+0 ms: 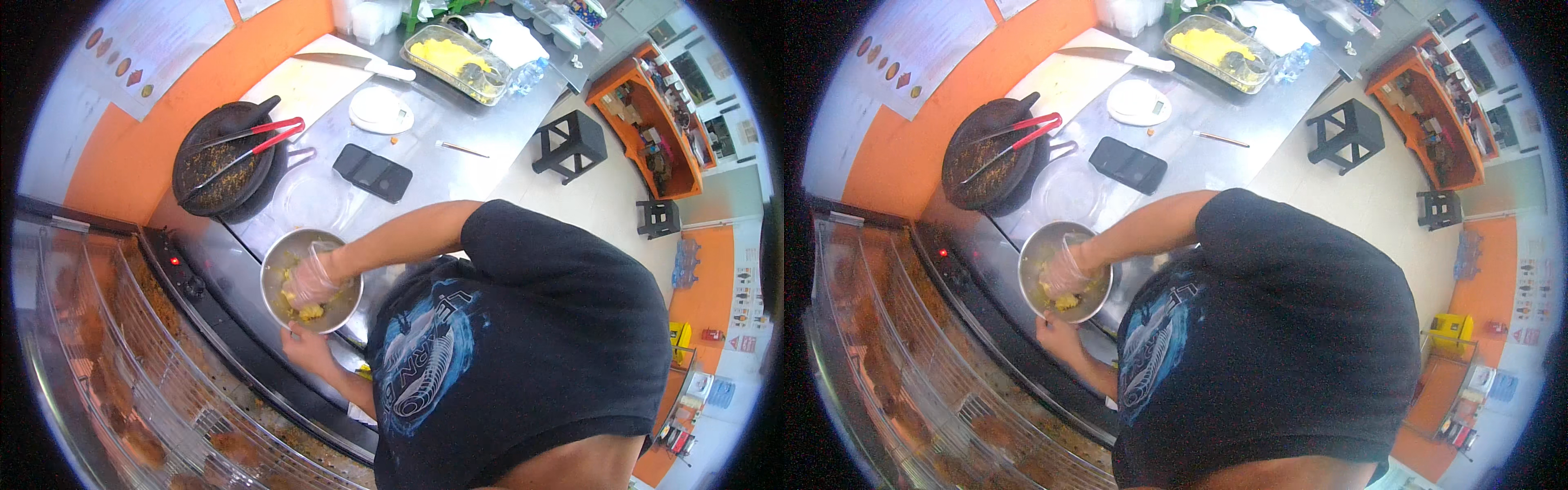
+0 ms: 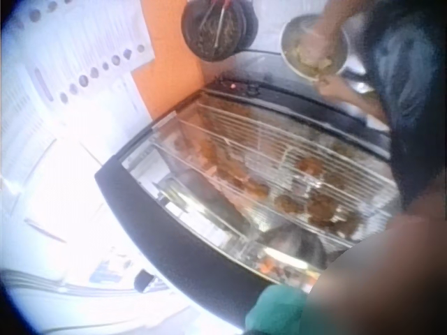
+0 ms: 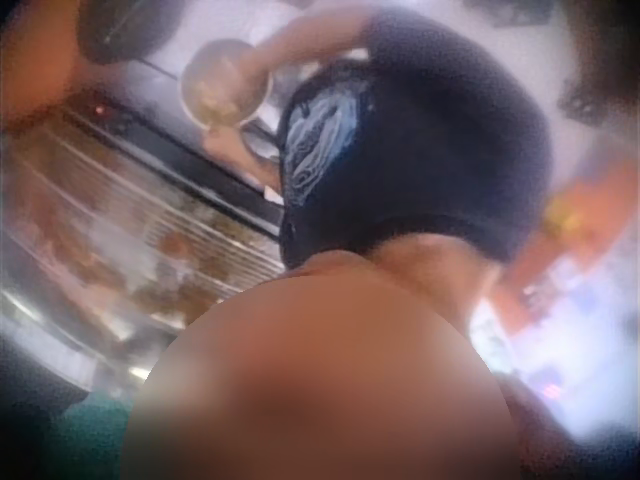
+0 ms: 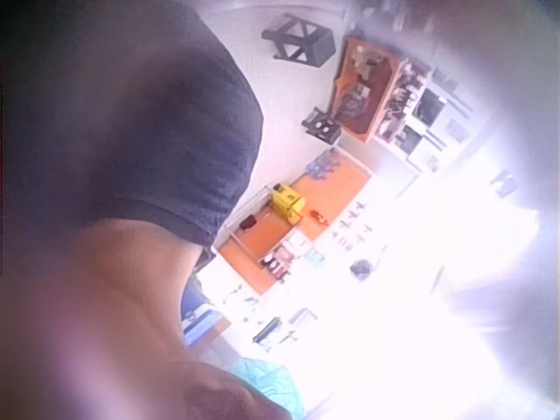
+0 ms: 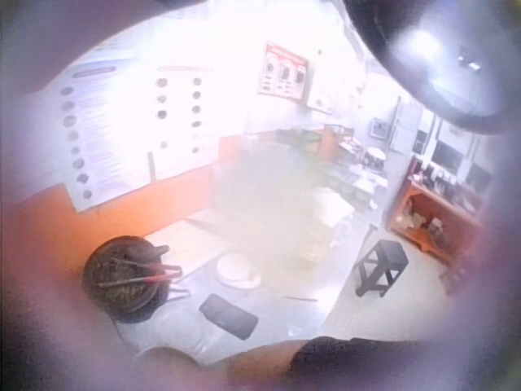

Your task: The person mixes a yellow ingredient into white rice in a metal bowl, then transfers the mixture into a paper cup. They add a brown crumbly topping and a yellow crumbly topping, then place a seaweed sheet on top. The person handles the ingredients by hand while wearing disposable gloves.

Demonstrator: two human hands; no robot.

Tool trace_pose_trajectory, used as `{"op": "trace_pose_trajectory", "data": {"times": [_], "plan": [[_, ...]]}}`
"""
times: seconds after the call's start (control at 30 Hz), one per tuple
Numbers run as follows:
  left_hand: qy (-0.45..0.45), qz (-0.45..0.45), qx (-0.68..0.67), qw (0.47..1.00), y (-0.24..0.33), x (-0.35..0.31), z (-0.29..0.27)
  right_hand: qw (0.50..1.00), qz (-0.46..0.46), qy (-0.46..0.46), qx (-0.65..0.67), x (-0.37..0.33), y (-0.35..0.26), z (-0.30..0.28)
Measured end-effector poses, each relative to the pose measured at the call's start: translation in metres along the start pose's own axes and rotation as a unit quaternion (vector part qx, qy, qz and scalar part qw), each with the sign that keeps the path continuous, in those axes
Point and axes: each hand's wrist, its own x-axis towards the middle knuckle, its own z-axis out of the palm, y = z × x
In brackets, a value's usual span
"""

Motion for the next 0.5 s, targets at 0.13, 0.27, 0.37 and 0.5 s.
{"op": "trace_pose_trajectory", "data": {"times": [0.13,0.27,0.37,0.5], "plan": [[0.009,-0.027,-0.01,1.0,0.001,0.001,-0.005,0.99,0.017,0.103,0.093,0.0,0.016,-0.002],[0.006,-0.036,-0.023,0.999,0.0,0.004,-0.008,0.993,-0.015,0.037,0.108,-0.014,0.02,-0.029],[0.002,-0.039,-0.023,0.999,-0.001,0.005,-0.008,0.992,0.015,-0.091,0.082,-0.018,0.015,-0.038],[0.004,-0.03,-0.025,0.999,-0.002,0.006,-0.007,0.994,0.047,-0.083,0.058,-0.015,-0.011,-0.021]]}}
